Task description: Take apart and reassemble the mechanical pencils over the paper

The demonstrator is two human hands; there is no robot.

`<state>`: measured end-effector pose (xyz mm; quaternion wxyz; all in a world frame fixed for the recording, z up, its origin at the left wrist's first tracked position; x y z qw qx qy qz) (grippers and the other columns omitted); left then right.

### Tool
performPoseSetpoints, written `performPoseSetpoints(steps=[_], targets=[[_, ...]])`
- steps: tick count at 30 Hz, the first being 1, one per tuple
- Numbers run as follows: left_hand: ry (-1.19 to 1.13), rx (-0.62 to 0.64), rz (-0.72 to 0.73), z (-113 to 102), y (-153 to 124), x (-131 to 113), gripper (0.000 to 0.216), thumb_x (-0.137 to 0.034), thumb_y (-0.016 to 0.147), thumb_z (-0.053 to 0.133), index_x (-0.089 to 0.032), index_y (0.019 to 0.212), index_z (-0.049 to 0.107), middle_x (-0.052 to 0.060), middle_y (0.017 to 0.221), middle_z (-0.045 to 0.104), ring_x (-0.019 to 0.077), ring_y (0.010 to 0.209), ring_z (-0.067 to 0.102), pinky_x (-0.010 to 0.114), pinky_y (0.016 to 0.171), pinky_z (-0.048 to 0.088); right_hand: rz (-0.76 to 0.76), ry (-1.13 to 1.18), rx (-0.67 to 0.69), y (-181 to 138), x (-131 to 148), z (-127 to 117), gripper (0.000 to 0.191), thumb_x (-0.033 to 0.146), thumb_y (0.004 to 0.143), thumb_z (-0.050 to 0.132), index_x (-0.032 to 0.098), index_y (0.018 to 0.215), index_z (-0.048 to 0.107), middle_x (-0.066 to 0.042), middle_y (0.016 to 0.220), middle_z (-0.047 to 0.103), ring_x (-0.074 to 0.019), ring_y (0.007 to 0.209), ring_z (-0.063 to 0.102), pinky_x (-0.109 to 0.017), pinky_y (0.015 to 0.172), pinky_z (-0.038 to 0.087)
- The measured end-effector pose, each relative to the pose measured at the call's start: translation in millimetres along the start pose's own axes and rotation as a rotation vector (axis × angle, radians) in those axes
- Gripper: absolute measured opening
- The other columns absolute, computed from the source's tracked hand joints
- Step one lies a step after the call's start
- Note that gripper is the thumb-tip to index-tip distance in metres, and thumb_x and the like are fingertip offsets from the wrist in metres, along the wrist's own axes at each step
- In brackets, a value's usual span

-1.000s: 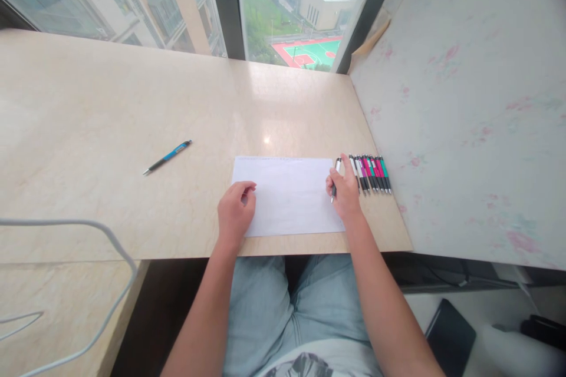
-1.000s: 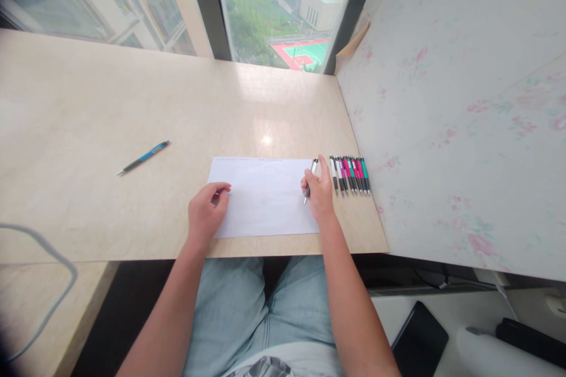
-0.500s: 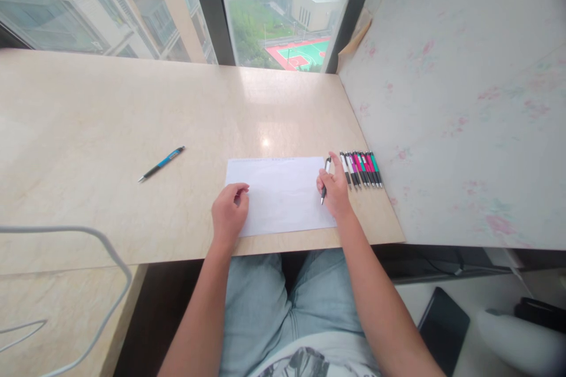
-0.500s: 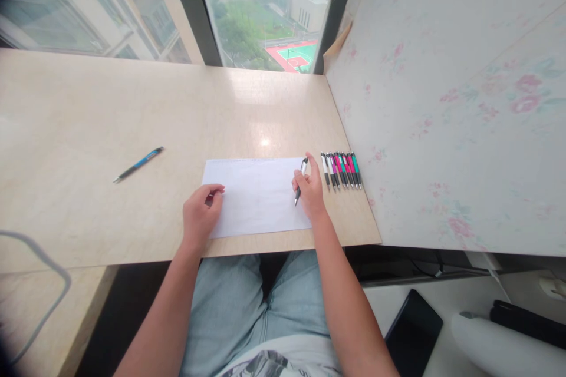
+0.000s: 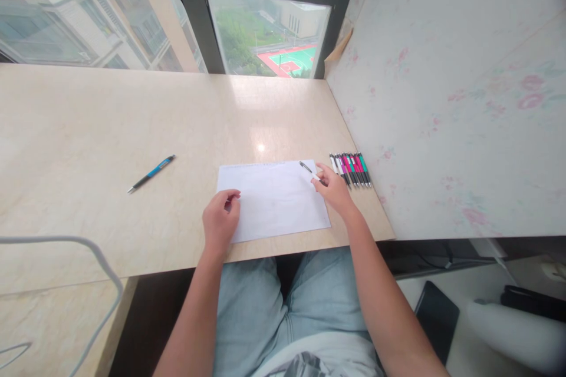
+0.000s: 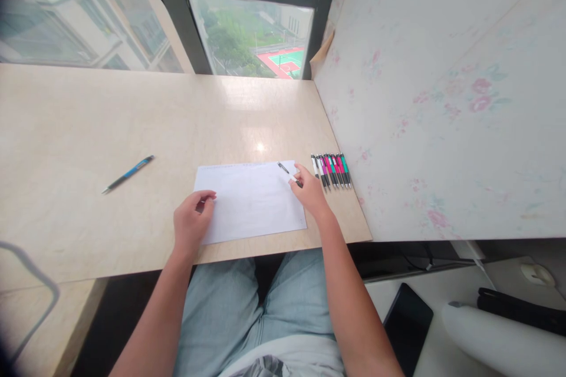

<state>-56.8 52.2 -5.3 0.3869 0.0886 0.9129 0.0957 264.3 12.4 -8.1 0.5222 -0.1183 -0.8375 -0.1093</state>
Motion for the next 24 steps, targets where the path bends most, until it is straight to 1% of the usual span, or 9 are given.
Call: performPoseSetpoints(steps=[2, 4, 6, 9, 13, 15, 19, 22, 24], targets=[[0.003, 0.003, -0.006, 0, 0, 1, 0.021, -0.025, 0.088, 0.051, -0.019, 0.096, 0.070, 0.006, 0.097, 0.075, 0.0202, 0.086, 0.069, 0.034, 0.086, 0.053, -0.055, -0.282, -0.088, 0, 3, -16, 0.043, 0.022, 0.084, 0.057, 0.018, 0.127, 0.063, -0.009, 0.093, 0.071, -0.0229, 0.083, 0.064, -0.039, 0.082, 0.048], [0.000, 0.001, -0.012, 1, 0, 1, 0.021, -0.025, 0.088, 0.051, -0.019, 0.095, 0.070, 0.006, 0.097, 0.075, 0.0204, 0.087, 0.069, 0.034, 0.086, 0.052, -0.065, -0.521, -0.114, -2, 7, -24, 0.042, 0.017, 0.087, 0.052, 0.015, 0.128, 0.062, -0.014, 0.104, 0.071, -0.0272, 0.096, 0.064, -0.041, 0.088, 0.047], [-0.006, -0.006, -0.017, 1, 0, 2, 0.021, -0.025, 0.088, 0.051, -0.019, 0.095, 0.070, 0.006, 0.097, 0.075, 0.0204, 0.087, 0.069, 0.034, 0.086, 0.052, -0.024, -0.707, -0.087, -7, 11, -26, 0.043, 0.016, 0.089, 0.050, 0.014, 0.130, 0.060, -0.016, 0.113, 0.069, -0.0285, 0.103, 0.063, -0.039, 0.088, 0.047], [-0.008, -0.017, -0.015, 2, 0, 3, 0.021, -0.024, 0.087, 0.051, -0.019, 0.094, 0.070, 0.006, 0.096, 0.075, 0.0201, 0.086, 0.069, 0.033, 0.085, 0.053, 0.074, -0.882, -0.057, -18, 17, -22, 0.038, 0.021, 0.090, 0.053, 0.017, 0.128, 0.061, -0.014, 0.113, 0.069, -0.0267, 0.103, 0.063, -0.034, 0.082, 0.047], [-0.012, -0.019, -0.005, 3, 0, 4, 0.021, -0.024, 0.087, 0.051, -0.019, 0.094, 0.070, 0.006, 0.096, 0.075, 0.0200, 0.085, 0.069, 0.033, 0.085, 0.053, 0.206, -0.955, -0.047, -30, 21, -17, 0.021, 0.030, 0.094, 0.053, 0.020, 0.103, 0.068, -0.010, 0.106, 0.070, -0.0232, 0.095, 0.065, -0.030, 0.072, 0.044], [-0.015, -0.017, -0.004, 3, 0, 5, 0.021, -0.024, 0.087, 0.052, -0.019, 0.094, 0.070, 0.006, 0.095, 0.075, 0.0200, 0.085, 0.069, 0.033, 0.085, 0.053, 0.256, -0.963, -0.037, -33, 21, -16, 0.023, 0.035, 0.096, 0.050, 0.021, 0.093, 0.068, -0.008, 0.101, 0.070, -0.0223, 0.091, 0.065, -0.030, 0.069, 0.042], [-0.017, -0.019, -0.009, 2, 0, 4, 0.020, -0.024, 0.087, 0.052, -0.019, 0.094, 0.070, 0.005, 0.095, 0.075, 0.0201, 0.085, 0.069, 0.033, 0.085, 0.052, 0.298, -0.971, 0.000, -34, 22, -10, 0.026, 0.042, 0.095, 0.051, 0.022, 0.091, 0.068, -0.007, 0.098, 0.071, -0.0208, 0.086, 0.065, -0.029, 0.068, 0.041], [-0.021, -0.019, -0.012, 1, 0, 2, 0.021, -0.024, 0.087, 0.052, -0.019, 0.093, 0.071, 0.005, 0.094, 0.075, 0.0202, 0.084, 0.068, 0.033, 0.085, 0.052, 0.305, -0.994, 0.062, -34, 22, -4, 0.022, 0.039, 0.093, 0.053, 0.022, 0.093, 0.068, -0.007, 0.094, 0.071, -0.0210, 0.084, 0.066, -0.029, 0.067, 0.040], [-0.025, -0.019, -0.012, 1, 0, 2, 0.020, -0.024, 0.087, 0.052, -0.019, 0.093, 0.070, 0.005, 0.094, 0.075, 0.0202, 0.084, 0.068, 0.033, 0.084, 0.052, 0.311, -1.002, 0.059, -34, 22, -3, 0.021, 0.036, 0.093, 0.052, 0.022, 0.093, 0.068, -0.007, 0.092, 0.072, -0.0216, 0.083, 0.067, -0.029, 0.065, 0.040]])
Point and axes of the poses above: each hand's wrist, its own y-axis towards the middle knuckle, its own z-axis out of the palm, x = y × z, the point moved 5 cm from there along y, towards the middle knuckle
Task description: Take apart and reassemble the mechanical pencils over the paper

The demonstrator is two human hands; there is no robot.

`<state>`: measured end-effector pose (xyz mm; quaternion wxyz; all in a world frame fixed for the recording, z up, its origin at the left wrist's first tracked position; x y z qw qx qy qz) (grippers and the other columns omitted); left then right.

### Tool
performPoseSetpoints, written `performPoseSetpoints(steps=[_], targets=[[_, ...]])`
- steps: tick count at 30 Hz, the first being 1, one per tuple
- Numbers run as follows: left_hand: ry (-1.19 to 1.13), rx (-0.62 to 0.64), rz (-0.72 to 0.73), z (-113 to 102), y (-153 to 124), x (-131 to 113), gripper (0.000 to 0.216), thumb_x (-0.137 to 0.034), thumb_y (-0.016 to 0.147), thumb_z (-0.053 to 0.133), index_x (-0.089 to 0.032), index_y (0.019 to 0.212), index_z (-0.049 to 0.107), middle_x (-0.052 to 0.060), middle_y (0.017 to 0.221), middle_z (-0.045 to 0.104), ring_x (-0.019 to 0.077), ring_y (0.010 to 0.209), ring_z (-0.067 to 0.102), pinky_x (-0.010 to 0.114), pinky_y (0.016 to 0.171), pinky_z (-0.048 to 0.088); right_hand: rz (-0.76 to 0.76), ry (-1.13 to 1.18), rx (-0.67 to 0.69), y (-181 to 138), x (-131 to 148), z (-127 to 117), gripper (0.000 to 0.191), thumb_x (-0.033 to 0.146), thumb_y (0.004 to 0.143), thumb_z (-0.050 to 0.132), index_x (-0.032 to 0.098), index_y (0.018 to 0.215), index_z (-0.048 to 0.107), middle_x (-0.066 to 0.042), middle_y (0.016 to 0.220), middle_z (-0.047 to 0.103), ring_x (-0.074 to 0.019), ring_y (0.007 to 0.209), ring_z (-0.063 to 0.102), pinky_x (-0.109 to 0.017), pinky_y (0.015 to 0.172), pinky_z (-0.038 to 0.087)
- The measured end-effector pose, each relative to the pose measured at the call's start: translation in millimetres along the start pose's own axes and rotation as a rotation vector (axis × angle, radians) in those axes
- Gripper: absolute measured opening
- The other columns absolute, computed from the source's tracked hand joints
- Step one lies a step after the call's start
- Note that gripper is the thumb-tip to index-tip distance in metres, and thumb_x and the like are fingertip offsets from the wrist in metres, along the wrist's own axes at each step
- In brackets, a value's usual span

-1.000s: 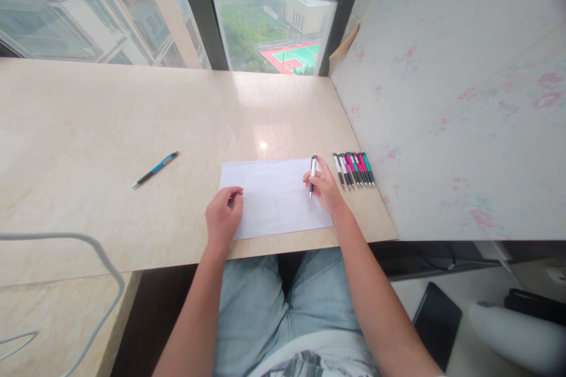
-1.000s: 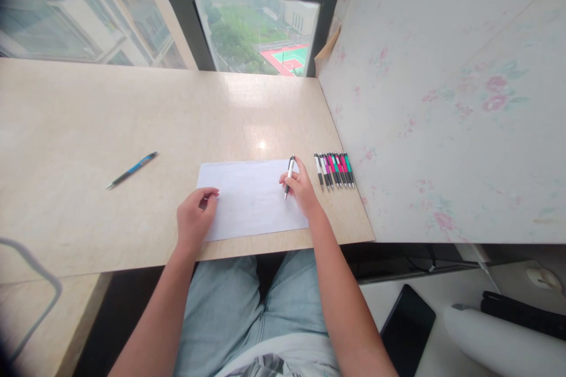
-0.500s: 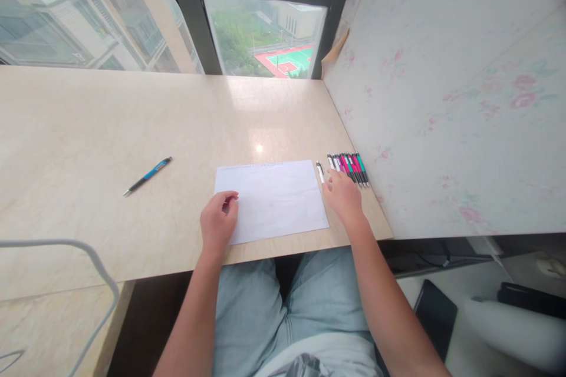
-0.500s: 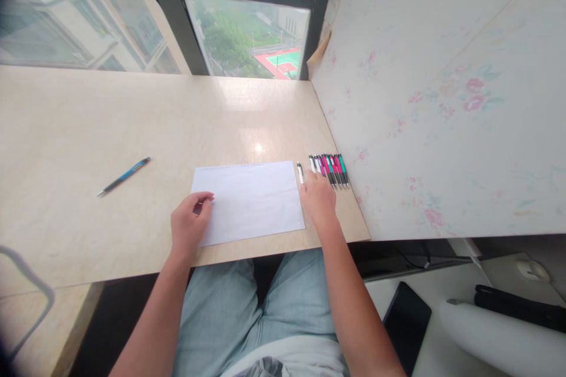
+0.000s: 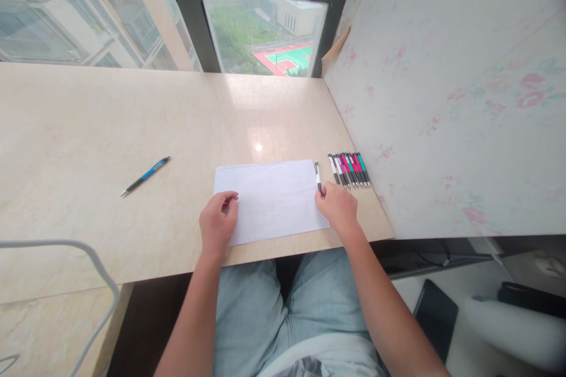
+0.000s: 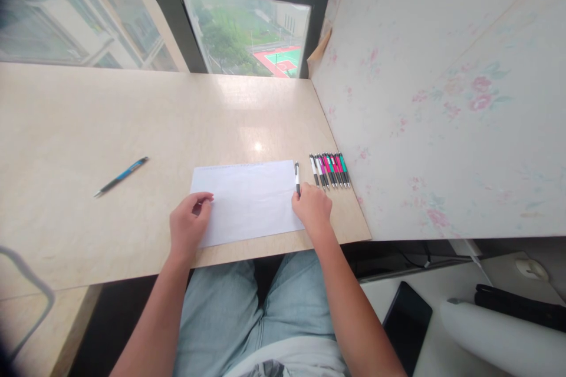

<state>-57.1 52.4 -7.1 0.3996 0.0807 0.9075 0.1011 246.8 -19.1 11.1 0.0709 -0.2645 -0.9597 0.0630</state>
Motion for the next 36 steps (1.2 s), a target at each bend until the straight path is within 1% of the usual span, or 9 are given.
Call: performPoseSetpoints(steps=[8, 13, 16, 20, 23, 26, 28, 31, 36], targets=[[-0.006, 0.004, 0.001, -1, 0, -1, 0.020, -0.025, 0.087, 0.052, -0.019, 0.093, 0.070, 0.005, 0.094, 0.075, 0.0206, 0.084, 0.069, 0.034, 0.083, 0.052, 0.131, 0.015, -0.111, 13, -19, -14, 0.023, 0.036, 0.092, 0.052, 0.020, 0.096, 0.069, -0.010, 0.093, 0.073, -0.0247, 0.086, 0.069, -0.031, 0.069, 0.043], [-0.008, 0.007, 0.004, 0, 0, 1, 0.020, -0.025, 0.088, 0.051, -0.019, 0.093, 0.070, 0.005, 0.094, 0.075, 0.0204, 0.085, 0.069, 0.034, 0.084, 0.052, 0.176, -0.005, -0.160, 22, -25, -18, 0.022, 0.036, 0.093, 0.055, 0.019, 0.099, 0.069, -0.012, 0.093, 0.073, -0.0259, 0.088, 0.069, -0.033, 0.072, 0.044], [-0.011, 0.009, 0.005, 0, 0, 1, 0.020, -0.025, 0.088, 0.052, -0.019, 0.093, 0.070, 0.005, 0.094, 0.075, 0.0204, 0.085, 0.069, 0.034, 0.084, 0.052, 0.191, 0.018, -0.189, 21, -28, -17, 0.023, 0.036, 0.094, 0.055, 0.019, 0.102, 0.067, -0.012, 0.094, 0.072, -0.0255, 0.087, 0.068, -0.033, 0.072, 0.043], [-0.017, 0.011, -0.003, 0, 0, 0, 0.020, -0.024, 0.088, 0.052, -0.019, 0.093, 0.070, 0.005, 0.094, 0.075, 0.0202, 0.085, 0.069, 0.034, 0.084, 0.052, 0.176, 0.085, -0.255, 13, -29, -15, 0.023, 0.039, 0.093, 0.056, 0.019, 0.103, 0.064, -0.009, 0.094, 0.071, -0.0239, 0.082, 0.066, -0.030, 0.065, 0.036], [-0.027, 0.004, -0.011, -1, -1, -2, 0.021, -0.022, 0.087, 0.050, -0.020, 0.093, 0.070, 0.005, 0.095, 0.075, 0.0199, 0.085, 0.069, 0.033, 0.083, 0.053, 0.135, 0.156, -0.288, 1, -25, -11, 0.019, 0.035, 0.092, 0.056, 0.020, 0.100, 0.063, -0.006, 0.088, 0.069, -0.0201, 0.076, 0.062, -0.028, 0.061, 0.030], [-0.036, 0.001, -0.013, -1, -2, -3, 0.021, -0.021, 0.087, 0.050, -0.020, 0.094, 0.069, 0.005, 0.097, 0.075, 0.0196, 0.086, 0.068, 0.033, 0.083, 0.053, 0.016, 0.283, -0.306, -16, -12, -2, 0.015, 0.032, 0.092, 0.054, 0.020, 0.090, 0.063, -0.001, 0.073, 0.064, -0.0162, 0.067, 0.056, -0.026, 0.060, 0.028], [-0.038, 0.002, -0.011, 0, -3, -3, 0.020, -0.021, 0.088, 0.050, -0.020, 0.093, 0.069, 0.005, 0.097, 0.075, 0.0195, 0.086, 0.068, 0.034, 0.084, 0.053, -0.097, 0.374, -0.303, -29, -1, 6, 0.022, 0.036, 0.093, 0.052, 0.021, 0.080, 0.061, 0.001, 0.065, 0.059, -0.0152, 0.063, 0.053, -0.026, 0.060, 0.029], [-0.031, 0.010, -0.006, 1, -4, -3, 0.019, -0.022, 0.088, 0.050, -0.020, 0.093, 0.069, 0.005, 0.096, 0.074, 0.0203, 0.087, 0.068, 0.035, 0.085, 0.053, -0.228, 0.498, -0.269, -44, 11, 20, 0.030, 0.039, 0.094, 0.046, 0.021, 0.075, 0.060, 0.000, 0.065, 0.061, -0.0152, 0.062, 0.055, -0.026, 0.063, 0.036], [-0.042, 0.017, -0.002, 0, -4, -3, 0.019, -0.022, 0.089, 0.050, -0.021, 0.093, 0.068, 0.005, 0.094, 0.074, 0.0212, 0.088, 0.068, 0.036, 0.084, 0.053, -0.282, 0.612, -0.174, -48, 15, 36, 0.031, 0.041, 0.092, 0.047, 0.021, 0.075, 0.063, 0.000, 0.064, 0.063, -0.0153, 0.061, 0.056, -0.026, 0.063, 0.039]])
Point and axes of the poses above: each hand's wrist, its own y-axis towards the middle knuckle, its own z-axis out of the palm, x = y × z, the point moved 5 cm from there along y, towards the middle knuckle
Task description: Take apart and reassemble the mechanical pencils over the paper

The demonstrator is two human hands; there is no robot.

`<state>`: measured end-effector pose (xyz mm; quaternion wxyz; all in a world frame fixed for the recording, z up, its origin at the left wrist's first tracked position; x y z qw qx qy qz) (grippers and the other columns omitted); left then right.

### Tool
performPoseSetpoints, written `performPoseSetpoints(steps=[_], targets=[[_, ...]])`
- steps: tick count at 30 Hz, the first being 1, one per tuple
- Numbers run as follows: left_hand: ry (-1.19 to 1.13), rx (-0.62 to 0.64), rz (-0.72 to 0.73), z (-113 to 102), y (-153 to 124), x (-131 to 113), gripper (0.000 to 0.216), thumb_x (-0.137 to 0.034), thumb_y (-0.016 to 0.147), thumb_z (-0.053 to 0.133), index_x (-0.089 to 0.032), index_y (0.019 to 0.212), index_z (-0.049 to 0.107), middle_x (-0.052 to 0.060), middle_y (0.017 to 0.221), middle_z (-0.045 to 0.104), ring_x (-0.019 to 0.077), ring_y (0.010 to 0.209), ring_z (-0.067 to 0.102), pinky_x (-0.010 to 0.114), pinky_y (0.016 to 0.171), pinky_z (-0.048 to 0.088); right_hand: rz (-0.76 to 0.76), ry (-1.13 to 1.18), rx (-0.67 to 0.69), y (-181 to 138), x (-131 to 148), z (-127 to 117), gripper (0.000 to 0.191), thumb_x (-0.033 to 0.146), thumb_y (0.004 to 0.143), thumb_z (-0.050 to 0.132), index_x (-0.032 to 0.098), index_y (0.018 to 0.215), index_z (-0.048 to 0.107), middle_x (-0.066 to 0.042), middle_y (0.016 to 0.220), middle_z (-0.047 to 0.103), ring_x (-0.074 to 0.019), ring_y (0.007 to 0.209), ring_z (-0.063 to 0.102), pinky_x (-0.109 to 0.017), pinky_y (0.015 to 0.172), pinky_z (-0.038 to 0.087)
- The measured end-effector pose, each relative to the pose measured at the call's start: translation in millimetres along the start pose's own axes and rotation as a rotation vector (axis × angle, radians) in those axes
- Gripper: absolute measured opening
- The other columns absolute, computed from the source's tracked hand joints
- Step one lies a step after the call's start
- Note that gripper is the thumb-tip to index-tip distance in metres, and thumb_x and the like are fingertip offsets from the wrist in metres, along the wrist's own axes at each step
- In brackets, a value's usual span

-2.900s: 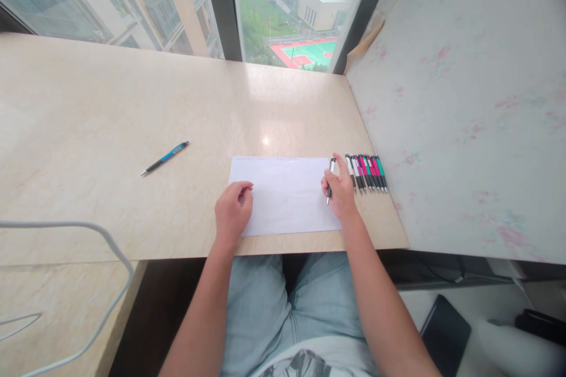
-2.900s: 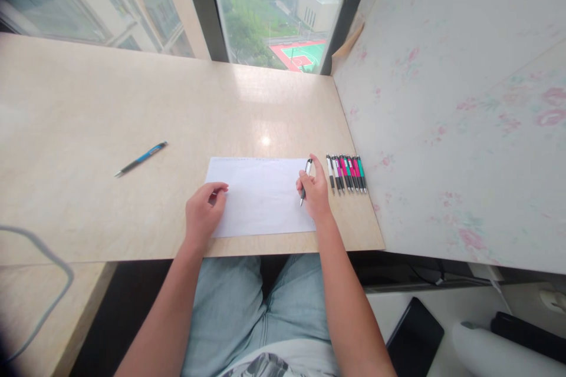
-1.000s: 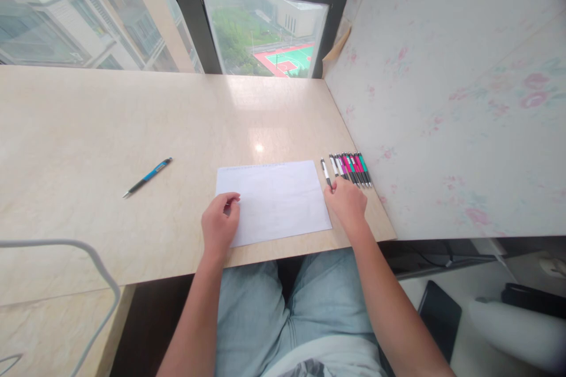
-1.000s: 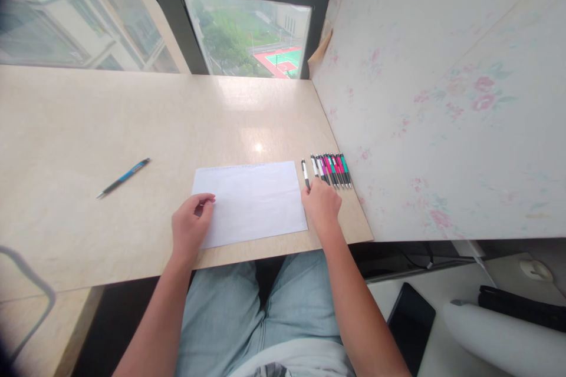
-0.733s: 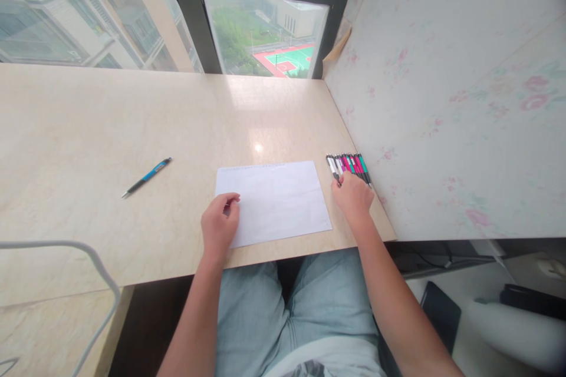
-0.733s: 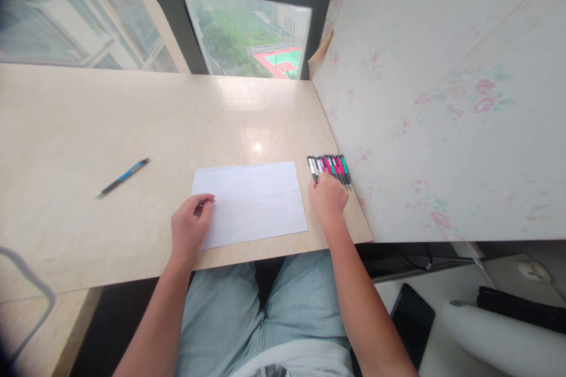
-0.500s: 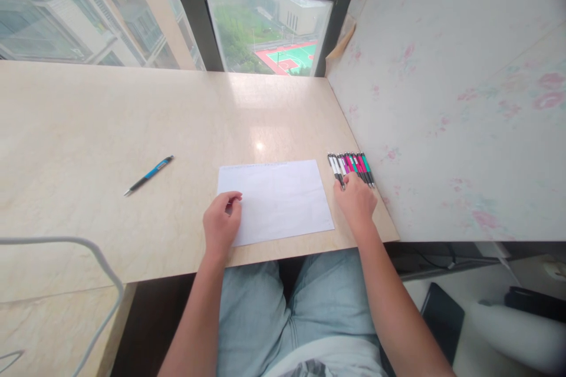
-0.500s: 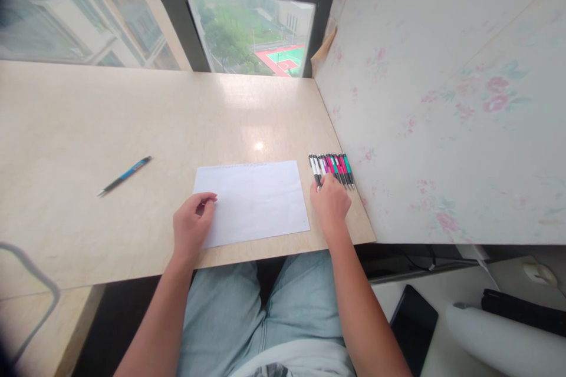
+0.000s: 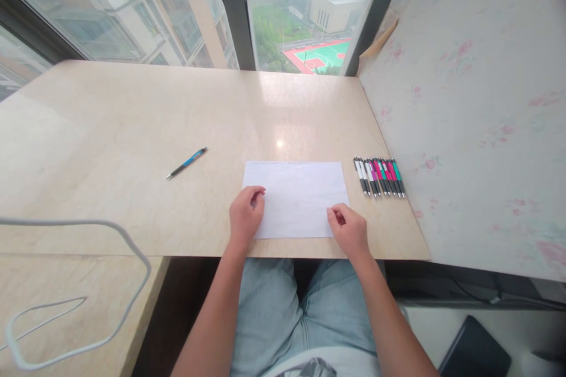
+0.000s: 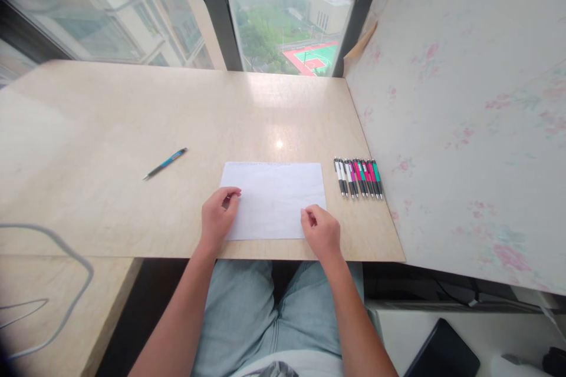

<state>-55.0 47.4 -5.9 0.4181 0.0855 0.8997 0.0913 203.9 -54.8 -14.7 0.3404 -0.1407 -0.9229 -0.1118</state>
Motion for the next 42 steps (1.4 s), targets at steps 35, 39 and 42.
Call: performPoseSetpoints(steps=[35, 39, 42], targets=[[0.741, -0.012, -0.095, -103, 108, 93, 0.045, -0.015, 0.084, 0.047, -0.011, 0.127, 0.060, 0.025, 0.128, 0.056, 0.0385, 0.117, 0.054, 0.054, 0.096, 0.045, 0.042, 0.194, -0.011, 3, -9, -3, 0.031, 0.045, 0.091, 0.052, 0.021, 0.074, 0.064, -0.001, 0.064, 0.065, -0.0163, 0.061, 0.059, -0.027, 0.062, 0.042], [0.740, -0.022, -0.077, -100, 112, 105, 0.044, -0.013, 0.087, 0.038, -0.012, 0.121, 0.065, 0.022, 0.110, 0.060, 0.0345, 0.105, 0.058, 0.051, 0.093, 0.045, 0.048, 0.198, -0.011, 3, -6, -5, 0.031, 0.043, 0.091, 0.051, 0.021, 0.073, 0.064, 0.000, 0.063, 0.064, -0.0157, 0.060, 0.058, -0.026, 0.062, 0.042], [0.721, -0.022, -0.067, -101, 113, 106, 0.040, -0.012, 0.085, 0.040, -0.009, 0.115, 0.067, 0.022, 0.104, 0.059, 0.0340, 0.104, 0.059, 0.050, 0.096, 0.045, 0.042, 0.186, -0.018, 3, -3, -7, 0.030, 0.043, 0.090, 0.052, 0.021, 0.073, 0.064, 0.000, 0.062, 0.063, -0.0154, 0.058, 0.056, -0.026, 0.060, 0.041]])
Point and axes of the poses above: each hand's wrist, its own y-axis towards the middle knuckle, its own z-axis out of the palm, x = y × z, the point moved 5 cm from there along y, towards the middle knuckle
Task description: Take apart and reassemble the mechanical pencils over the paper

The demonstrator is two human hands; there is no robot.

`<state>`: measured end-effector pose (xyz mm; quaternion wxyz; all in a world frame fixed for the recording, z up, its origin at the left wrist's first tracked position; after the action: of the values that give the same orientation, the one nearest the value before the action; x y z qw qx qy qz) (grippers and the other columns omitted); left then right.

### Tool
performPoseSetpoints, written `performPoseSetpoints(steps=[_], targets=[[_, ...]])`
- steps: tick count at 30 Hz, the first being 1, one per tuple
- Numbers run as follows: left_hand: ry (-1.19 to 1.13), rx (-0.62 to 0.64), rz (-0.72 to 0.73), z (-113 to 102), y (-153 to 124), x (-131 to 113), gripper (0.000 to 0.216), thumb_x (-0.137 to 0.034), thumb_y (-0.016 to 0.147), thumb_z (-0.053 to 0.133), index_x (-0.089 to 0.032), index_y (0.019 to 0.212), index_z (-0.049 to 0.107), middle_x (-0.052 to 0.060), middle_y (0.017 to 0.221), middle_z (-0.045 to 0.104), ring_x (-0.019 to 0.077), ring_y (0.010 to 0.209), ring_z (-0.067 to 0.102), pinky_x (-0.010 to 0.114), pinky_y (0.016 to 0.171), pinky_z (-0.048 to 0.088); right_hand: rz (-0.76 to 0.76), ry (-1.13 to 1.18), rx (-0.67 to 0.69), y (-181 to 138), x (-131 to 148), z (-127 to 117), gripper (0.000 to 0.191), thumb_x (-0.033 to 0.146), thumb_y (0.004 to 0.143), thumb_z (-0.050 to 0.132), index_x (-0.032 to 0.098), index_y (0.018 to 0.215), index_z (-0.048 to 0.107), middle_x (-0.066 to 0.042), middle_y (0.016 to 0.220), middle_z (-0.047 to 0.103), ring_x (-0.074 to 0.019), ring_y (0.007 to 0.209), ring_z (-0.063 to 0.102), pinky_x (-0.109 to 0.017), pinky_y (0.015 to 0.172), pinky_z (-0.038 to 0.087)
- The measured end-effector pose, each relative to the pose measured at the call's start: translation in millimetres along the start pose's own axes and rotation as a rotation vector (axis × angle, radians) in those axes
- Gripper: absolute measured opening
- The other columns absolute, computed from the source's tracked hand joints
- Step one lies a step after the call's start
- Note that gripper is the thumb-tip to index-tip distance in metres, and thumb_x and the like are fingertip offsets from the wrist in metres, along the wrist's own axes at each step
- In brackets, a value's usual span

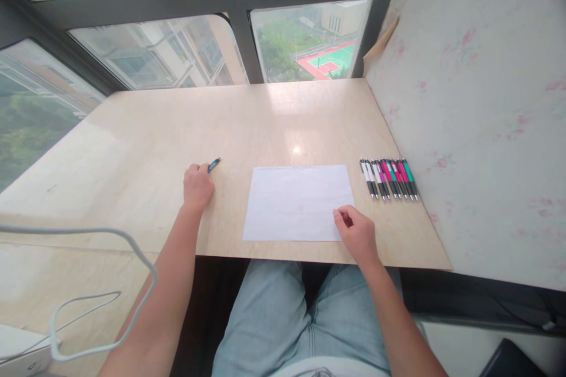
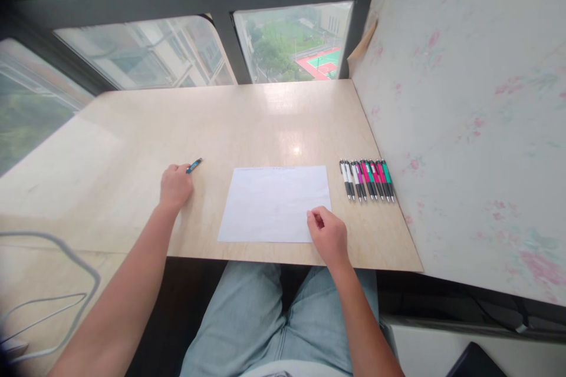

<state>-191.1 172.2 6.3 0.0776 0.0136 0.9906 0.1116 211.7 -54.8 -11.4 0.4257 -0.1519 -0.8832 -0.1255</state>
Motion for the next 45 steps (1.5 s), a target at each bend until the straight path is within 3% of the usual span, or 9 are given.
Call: performPoseSetpoints(steps=[5, 8, 12, 18, 24, 27, 30, 38, 45], targets=[[-0.207, -0.073, -0.105, -19, -3, -6, 0.033, -0.016, 0.076, 0.054, -0.014, 0.106, 0.067, 0.016, 0.103, 0.061, 0.0336, 0.102, 0.063, 0.052, 0.096, 0.048, -0.002, 0.002, 0.007, 0, 0, 1, 0.028, 0.041, 0.091, 0.052, 0.021, 0.074, 0.064, 0.000, 0.063, 0.064, -0.0152, 0.059, 0.057, -0.025, 0.061, 0.042], [-0.749, -0.108, -0.252, -33, -16, -17, 0.033, -0.024, 0.075, 0.061, -0.017, 0.107, 0.063, 0.008, 0.097, 0.065, 0.0258, 0.093, 0.068, 0.048, 0.093, 0.054, 0.001, 0.014, -0.004, 0, 0, 0, 0.029, 0.042, 0.091, 0.052, 0.021, 0.073, 0.063, 0.000, 0.063, 0.063, -0.0154, 0.059, 0.057, -0.026, 0.061, 0.042], [-1.366, -0.104, -0.273, -44, -50, -57, 0.029, -0.029, 0.075, 0.068, -0.021, 0.102, 0.060, 0.004, 0.099, 0.068, 0.0233, 0.106, 0.069, 0.042, 0.099, 0.054, 0.011, 0.082, -0.039, -1, -2, -3, 0.030, 0.044, 0.091, 0.054, 0.021, 0.074, 0.064, 0.000, 0.064, 0.063, -0.0161, 0.060, 0.057, -0.026, 0.061, 0.045], [-1.577, 0.209, -0.314, -8, -129, -141, 0.024, -0.041, 0.085, 0.066, -0.026, 0.103, 0.061, 0.005, 0.109, 0.072, 0.0220, 0.109, 0.069, 0.039, 0.091, 0.057, 0.005, 0.232, -0.113, -5, -6, -9, 0.034, 0.043, 0.096, 0.048, 0.019, 0.082, 0.068, 0.000, 0.062, 0.059, -0.0161, 0.061, 0.056, -0.029, 0.064, 0.046], [-1.984, 0.366, -0.557, 11, -167, -196, 0.031, -0.025, 0.072, 0.084, -0.024, 0.095, 0.064, 0.000, 0.101, 0.073, 0.0123, 0.089, 0.071, 0.024, 0.079, 0.056, 0.102, 0.691, -0.146, -1, 21, -7, 0.035, 0.048, 0.097, 0.050, 0.020, 0.107, 0.068, 0.000, 0.071, 0.058, -0.0122, 0.055, 0.044, -0.026, 0.050, 0.036], [-2.051, 0.309, -0.605, 6, -170, -207, 0.031, -0.020, 0.068, 0.087, -0.022, 0.091, 0.066, 0.000, 0.099, 0.073, 0.0114, 0.088, 0.070, 0.022, 0.078, 0.055, 0.148, 0.963, 0.036, 7, 46, 14, 0.036, 0.049, 0.093, 0.058, 0.023, 0.117, 0.066, 0.000, 0.078, 0.058, -0.0101, 0.056, 0.042, -0.025, 0.048, 0.033], [-1.983, 0.247, -0.564, 1, -176, -212, 0.028, -0.021, 0.068, 0.087, -0.020, 0.089, 0.068, 0.002, 0.097, 0.074, 0.0130, 0.089, 0.070, 0.025, 0.082, 0.054, 0.245, 1.141, 0.177, 11, 60, 36, 0.031, 0.049, 0.089, 0.066, 0.022, 0.104, 0.070, 0.003, 0.067, 0.049, -0.0088, 0.053, 0.038, -0.024, 0.047, 0.029], [-1.687, 0.238, -0.261, -10, -191, -213, 0.026, -0.037, 0.087, 0.072, -0.016, 0.102, 0.073, 0.007, 0.085, 0.075, 0.0171, 0.075, 0.069, 0.031, 0.075, 0.053, 0.438, 1.323, 0.033, -4, 50, 47, 0.030, 0.049, 0.084, 0.072, 0.020, 0.086, 0.067, 0.006, 0.060, 0.041, -0.0071, 0.050, 0.031, -0.022, 0.044, 0.023], [-2.033, 0.272, -0.621, 1, -199, -232, 0.029, -0.043, 0.083, 0.075, -0.016, 0.092, 0.072, 0.008, 0.101, 0.076, 0.0120, 0.075, 0.070, 0.023, 0.069, 0.054, 0.392, 1.157, -0.164, -22, 48, 48, 0.034, 0.054, 0.091, 0.061, 0.020, 0.087, 0.061, 0.007, 0.060, 0.040, -0.0088, 0.052, 0.034, -0.023, 0.048, 0.030]])
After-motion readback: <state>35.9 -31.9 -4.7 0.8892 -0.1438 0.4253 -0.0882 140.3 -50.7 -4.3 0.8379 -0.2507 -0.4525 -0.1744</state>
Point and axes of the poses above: each hand's wrist, its own y-axis towards the middle knuckle, its own z-axis out of the palm, x = y × z, the point moved 5 cm from there along y, towards the middle knuckle
